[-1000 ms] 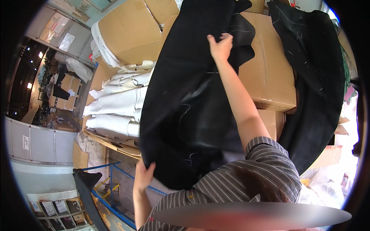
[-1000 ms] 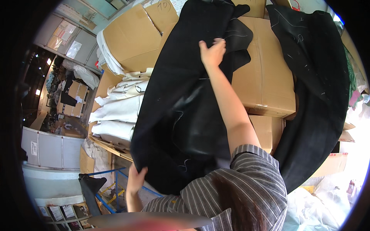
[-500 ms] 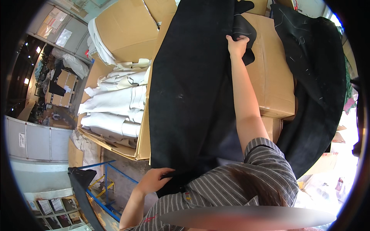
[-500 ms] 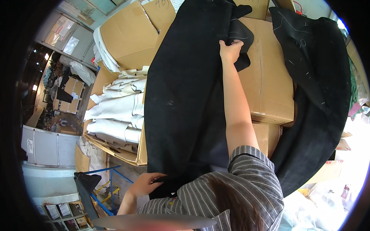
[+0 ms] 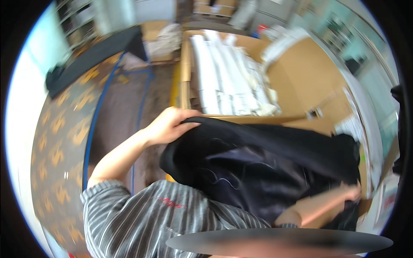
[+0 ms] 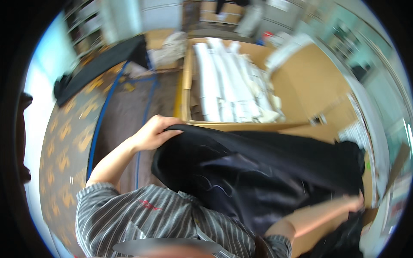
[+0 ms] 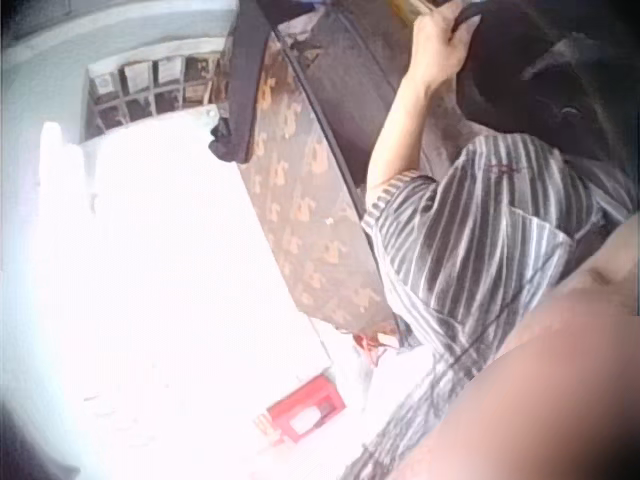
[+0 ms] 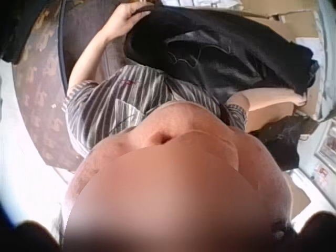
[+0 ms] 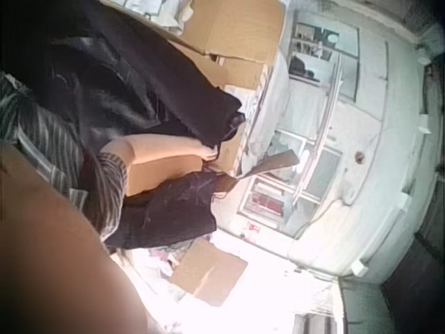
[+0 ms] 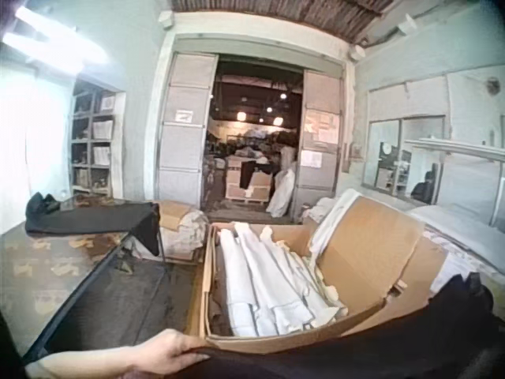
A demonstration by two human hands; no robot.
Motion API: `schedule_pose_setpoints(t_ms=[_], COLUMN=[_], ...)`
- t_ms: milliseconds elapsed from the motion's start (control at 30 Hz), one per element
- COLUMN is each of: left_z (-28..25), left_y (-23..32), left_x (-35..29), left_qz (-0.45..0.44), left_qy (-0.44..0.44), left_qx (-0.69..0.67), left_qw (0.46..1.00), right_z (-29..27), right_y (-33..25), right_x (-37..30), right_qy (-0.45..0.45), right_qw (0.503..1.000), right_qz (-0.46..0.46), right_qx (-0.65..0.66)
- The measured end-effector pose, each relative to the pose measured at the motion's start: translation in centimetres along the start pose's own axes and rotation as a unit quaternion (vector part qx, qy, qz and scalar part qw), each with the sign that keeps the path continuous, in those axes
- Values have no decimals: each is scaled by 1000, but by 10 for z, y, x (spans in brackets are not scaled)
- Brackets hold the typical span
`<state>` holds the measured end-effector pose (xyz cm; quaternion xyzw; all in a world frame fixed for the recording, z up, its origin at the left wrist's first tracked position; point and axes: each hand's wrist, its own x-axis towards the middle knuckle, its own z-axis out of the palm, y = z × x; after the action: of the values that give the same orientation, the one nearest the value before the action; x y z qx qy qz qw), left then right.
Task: The person marks a large piece of black fabric with a white marker, then folds and stacks it. They retrieve another piece of black fabric from a box, unfold it on the table, and mark it with the white marker.
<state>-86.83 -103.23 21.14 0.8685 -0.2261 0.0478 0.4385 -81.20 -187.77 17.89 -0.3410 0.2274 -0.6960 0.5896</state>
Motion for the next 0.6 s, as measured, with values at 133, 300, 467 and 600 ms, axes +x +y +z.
schedule_pose_setpoints(t_ms=[133, 300, 467, 600], left_z=[-69, -65, -43, -20], left_y=[-28, -57, -31, -11], left_x=[-112, -249, -406, -470], left_qz=[-43, -178, -281, -288], left_qy=[-32, 37, 184, 396], left_qx=[-116, -260, -411, -449], left_qw=[992, 948, 848, 748], right_z=[88, 271, 392, 391], right_y=[-79, -50, -11, -207], right_x=[-37, -203, -520, -933], right_qy=[76, 23, -108, -466], right_qw=[985, 943, 940, 807], right_qz=[-113, -310, -259, 155], right_qx=[104, 118, 193, 328])
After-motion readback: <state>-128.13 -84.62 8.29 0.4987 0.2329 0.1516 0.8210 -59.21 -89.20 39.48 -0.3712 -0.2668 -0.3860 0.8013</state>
